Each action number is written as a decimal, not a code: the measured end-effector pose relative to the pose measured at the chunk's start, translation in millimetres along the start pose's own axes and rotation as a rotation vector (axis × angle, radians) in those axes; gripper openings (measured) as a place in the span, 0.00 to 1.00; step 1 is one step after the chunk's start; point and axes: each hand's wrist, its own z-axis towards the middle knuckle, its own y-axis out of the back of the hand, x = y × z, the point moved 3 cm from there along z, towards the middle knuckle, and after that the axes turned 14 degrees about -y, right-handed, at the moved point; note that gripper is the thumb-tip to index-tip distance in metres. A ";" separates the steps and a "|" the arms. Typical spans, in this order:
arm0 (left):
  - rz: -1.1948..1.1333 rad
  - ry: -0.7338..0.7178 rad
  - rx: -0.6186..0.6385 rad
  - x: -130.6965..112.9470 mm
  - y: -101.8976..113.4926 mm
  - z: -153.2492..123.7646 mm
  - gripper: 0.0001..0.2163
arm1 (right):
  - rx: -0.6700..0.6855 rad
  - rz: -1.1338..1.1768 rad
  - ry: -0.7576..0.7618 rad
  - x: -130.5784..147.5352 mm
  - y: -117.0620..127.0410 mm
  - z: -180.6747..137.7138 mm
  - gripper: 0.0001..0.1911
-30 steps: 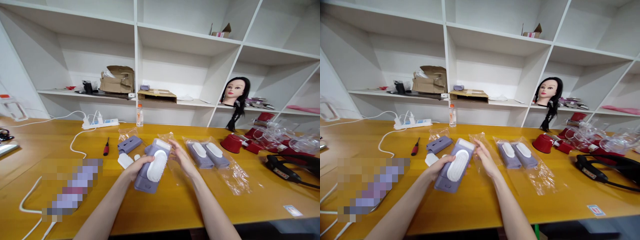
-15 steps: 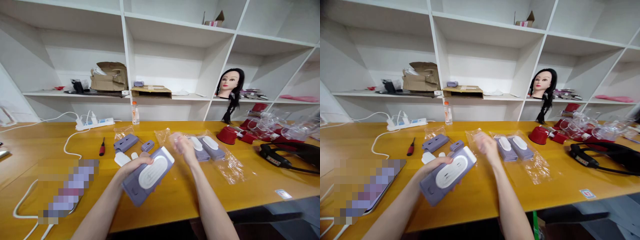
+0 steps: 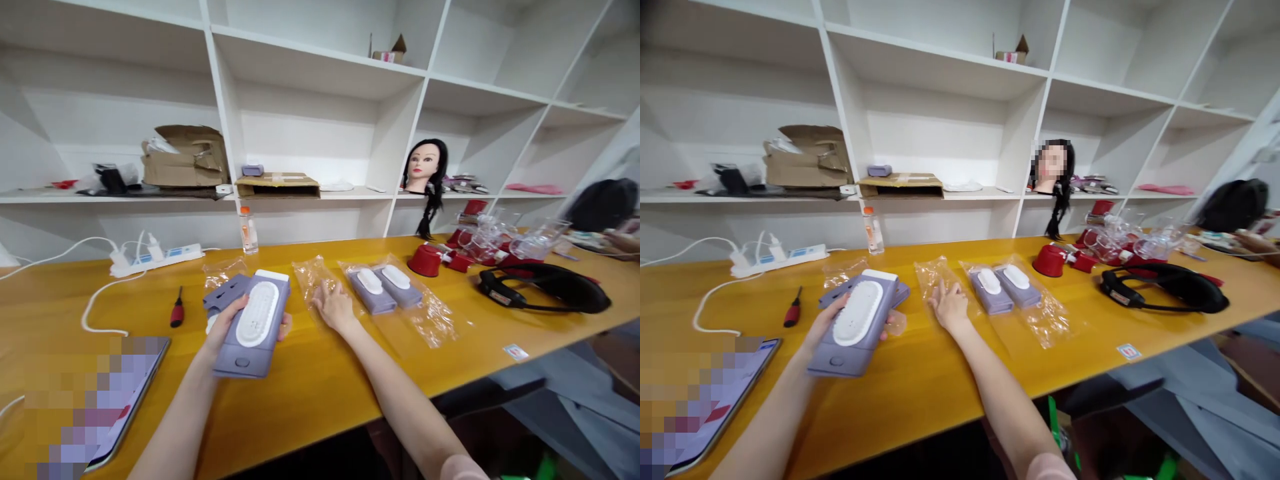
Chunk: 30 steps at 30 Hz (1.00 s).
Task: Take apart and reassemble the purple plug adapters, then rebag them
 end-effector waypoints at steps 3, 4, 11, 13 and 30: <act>0.028 0.094 -0.045 13.9 6.8 2.5 0.26 | -0.153 0.193 -0.013 -2.7 21.6 -5.0 0.29; 0.037 0.139 -0.059 19.0 7.1 2.7 0.26 | -0.168 0.339 0.030 -1.1 29.0 -7.2 0.26; 0.086 0.372 -0.128 40.8 -1.4 -3.5 0.28 | 0.655 1.142 0.447 32.7 28.4 -22.8 0.16; 0.055 0.373 -0.097 43.2 -1.7 -2.9 0.27 | 0.671 1.159 0.453 34.3 26.8 -23.4 0.16; 0.084 0.454 -0.095 50.0 -5.1 1.5 0.28 | 0.452 0.965 0.677 31.9 49.2 -24.5 0.15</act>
